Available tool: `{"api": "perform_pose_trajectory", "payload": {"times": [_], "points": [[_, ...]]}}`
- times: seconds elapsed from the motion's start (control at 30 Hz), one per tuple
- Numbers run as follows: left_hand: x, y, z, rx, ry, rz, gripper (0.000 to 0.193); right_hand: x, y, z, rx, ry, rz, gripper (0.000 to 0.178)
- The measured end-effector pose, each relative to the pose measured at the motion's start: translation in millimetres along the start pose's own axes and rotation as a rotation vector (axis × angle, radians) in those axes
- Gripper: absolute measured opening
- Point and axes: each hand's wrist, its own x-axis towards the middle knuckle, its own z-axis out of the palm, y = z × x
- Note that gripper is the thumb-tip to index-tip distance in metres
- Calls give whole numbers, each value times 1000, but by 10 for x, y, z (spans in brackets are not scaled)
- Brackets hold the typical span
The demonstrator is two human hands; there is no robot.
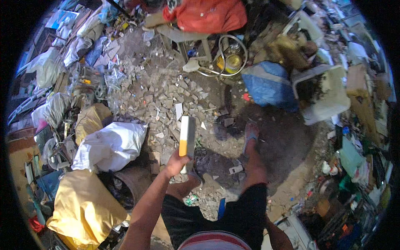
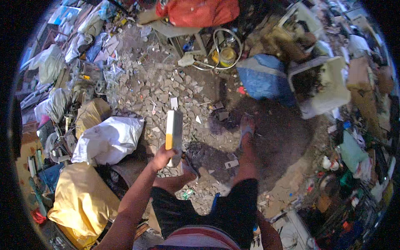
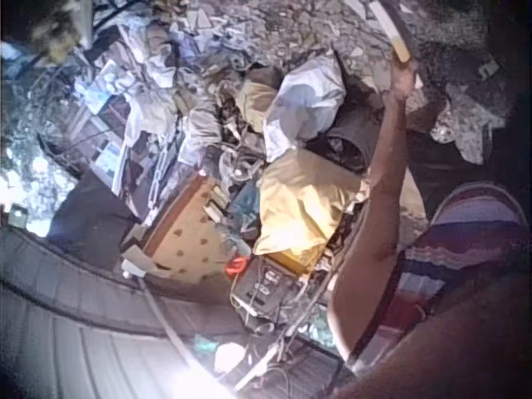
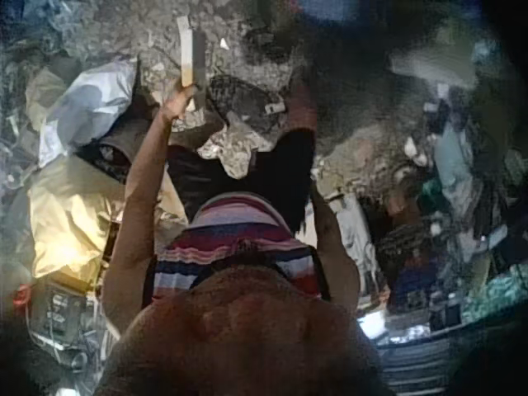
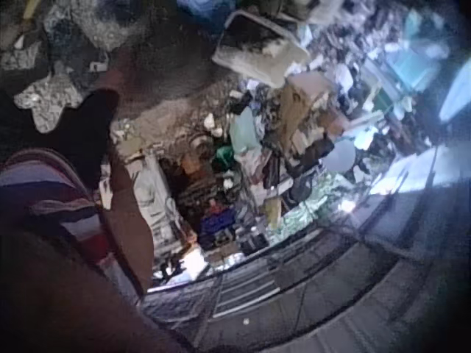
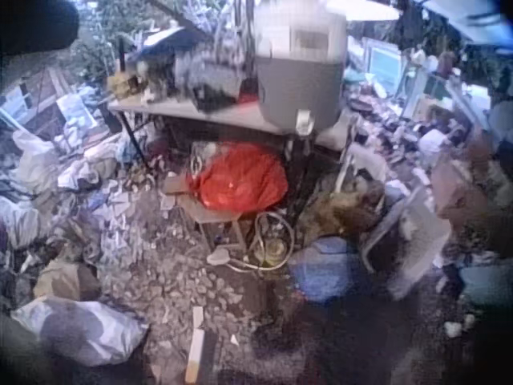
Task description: The person holds an electronic device and uses a screwdriver to remove screws from the back panel. They then use a hand-held blade to pry open the plastic casing and eventually retrieve small metallic components.
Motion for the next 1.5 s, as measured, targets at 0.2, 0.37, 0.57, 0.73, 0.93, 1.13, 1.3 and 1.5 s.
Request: {"api": "perform_pose_trajectory", "payload": {"times": [0.2,0.37,0.57,0.73,0.93,1.13,1.3,1.5], "points": [[1558,-871,205,-71,-5,-4,47,2506,-898,-250,-21,32,-171,94],[2331,-1314,423,-182,33,-1,48,2907,-630,105,-47,-36,-167,84],[2724,-1495,497,-452,9,62,55,2864,-247,135,-62,-48,-151,74],[2682,-1339,501,-469,-19,89,55,2770,17,14,-86,-52,-151,65],[2492,-1206,774,-516,47,169,58,2646,135,-442,-58,-32,-151,56],[2096,-706,1014,-653,-192,278,54,2845,-703,-1317,328,76,-764,51],[1374,-186,1049,-667,-381,444,70,1742,-1559,-1722,344,-374,-954,60],[594,148,1092,-507,-324,578,81,1006,-1813,-1615,395,-481,-1047,62]]}}
